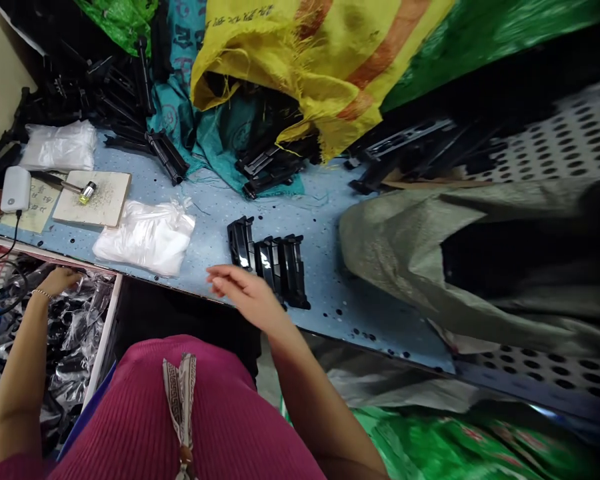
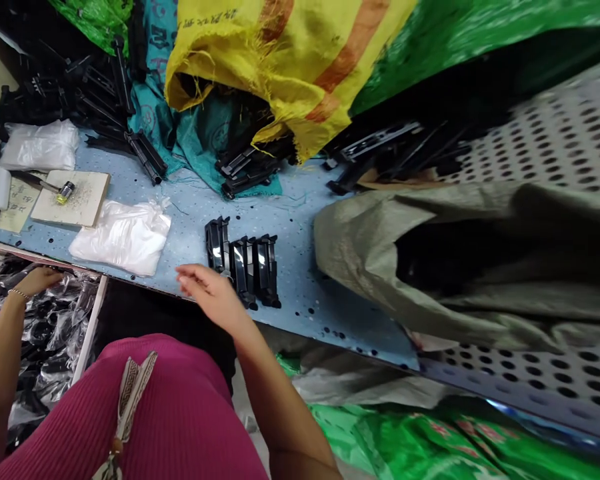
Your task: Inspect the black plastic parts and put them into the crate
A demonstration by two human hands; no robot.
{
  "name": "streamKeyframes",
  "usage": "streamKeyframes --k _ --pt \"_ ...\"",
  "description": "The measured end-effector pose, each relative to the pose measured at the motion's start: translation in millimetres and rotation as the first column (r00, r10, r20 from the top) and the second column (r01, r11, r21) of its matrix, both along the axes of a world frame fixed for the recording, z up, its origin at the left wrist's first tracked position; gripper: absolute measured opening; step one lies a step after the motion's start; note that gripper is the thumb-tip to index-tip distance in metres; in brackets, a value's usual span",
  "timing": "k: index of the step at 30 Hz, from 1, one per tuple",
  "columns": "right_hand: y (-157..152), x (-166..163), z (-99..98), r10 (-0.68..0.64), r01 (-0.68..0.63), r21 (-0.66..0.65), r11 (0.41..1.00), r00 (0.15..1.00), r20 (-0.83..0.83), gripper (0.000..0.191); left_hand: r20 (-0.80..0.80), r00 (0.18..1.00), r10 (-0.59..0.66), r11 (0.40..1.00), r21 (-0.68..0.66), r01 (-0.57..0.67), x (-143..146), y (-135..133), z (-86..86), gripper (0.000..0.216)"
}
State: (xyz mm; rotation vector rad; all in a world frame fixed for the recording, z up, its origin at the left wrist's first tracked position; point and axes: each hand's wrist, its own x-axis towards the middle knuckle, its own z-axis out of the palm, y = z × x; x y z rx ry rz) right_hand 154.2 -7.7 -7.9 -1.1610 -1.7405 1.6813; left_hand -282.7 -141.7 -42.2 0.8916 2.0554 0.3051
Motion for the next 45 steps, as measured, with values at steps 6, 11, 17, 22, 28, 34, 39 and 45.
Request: streamKeyframes --k 6,11,17,22,28,34,39,45 --pt "57.1 38.0 13.3 -0.231 -0.086 0.503 0.86 0.812 0.536 0.033 -0.079 0.93 -0.36 0.829 0.43 0.357 108.0 34.2 36.7 0.034" --pt "97.3 12.8 3.2 -0.045 -0.291 0.549 0.784 0.855 0.516 0.032 -0.524 0.815 -0.246 0.656 0.529 0.538 197.9 99.1 15.9 0.021" --pt "136.3 18.6 5.6 0.188 -0.377 0.493 0.784 0.901 0.392 0.012 -0.245 0.953 -0.179 0.744 0.601 0.293 187.2 127.4 5.6 0.021" --pt "92.9 14.7 4.2 0.052 -0.056 0.123 0.991 0.998 0.039 0.031 0.233 0.962 -0.14 0.806 0.591 -0.026 161.6 128.3 7.7 0.013" --pt "38.7 -67.9 -24.2 -0.264 -0.064 -0.519 0.852 0.805 -0.532 0.05 0.4 0.911 -0.1 0.75 0.632 -0.195 175.4 118.5 5.2 0.023" --pt "33.5 -71.5 -33.4 -0.426 0.121 -0.537 0.835 0.76 -0.491 0.043 -0.127 0.965 -0.23 0.659 0.709 0.251 164.6 105.9 17.7 0.018" --pt "5.2 -41.8 -33.3 -0.124 -0.329 -0.624 0.709 0.813 -0.569 0.041 -0.347 0.882 -0.319 0.636 0.611 0.471 152.5 113.0 17.2 0.046" --pt "-8.0 -59.3 -59.9 -0.148 -0.43 -0.732 0.528 0.803 -0.578 0.034 -0.415 0.829 -0.376 0.423 0.718 0.552 171.3 80.8 22.2 0.067"
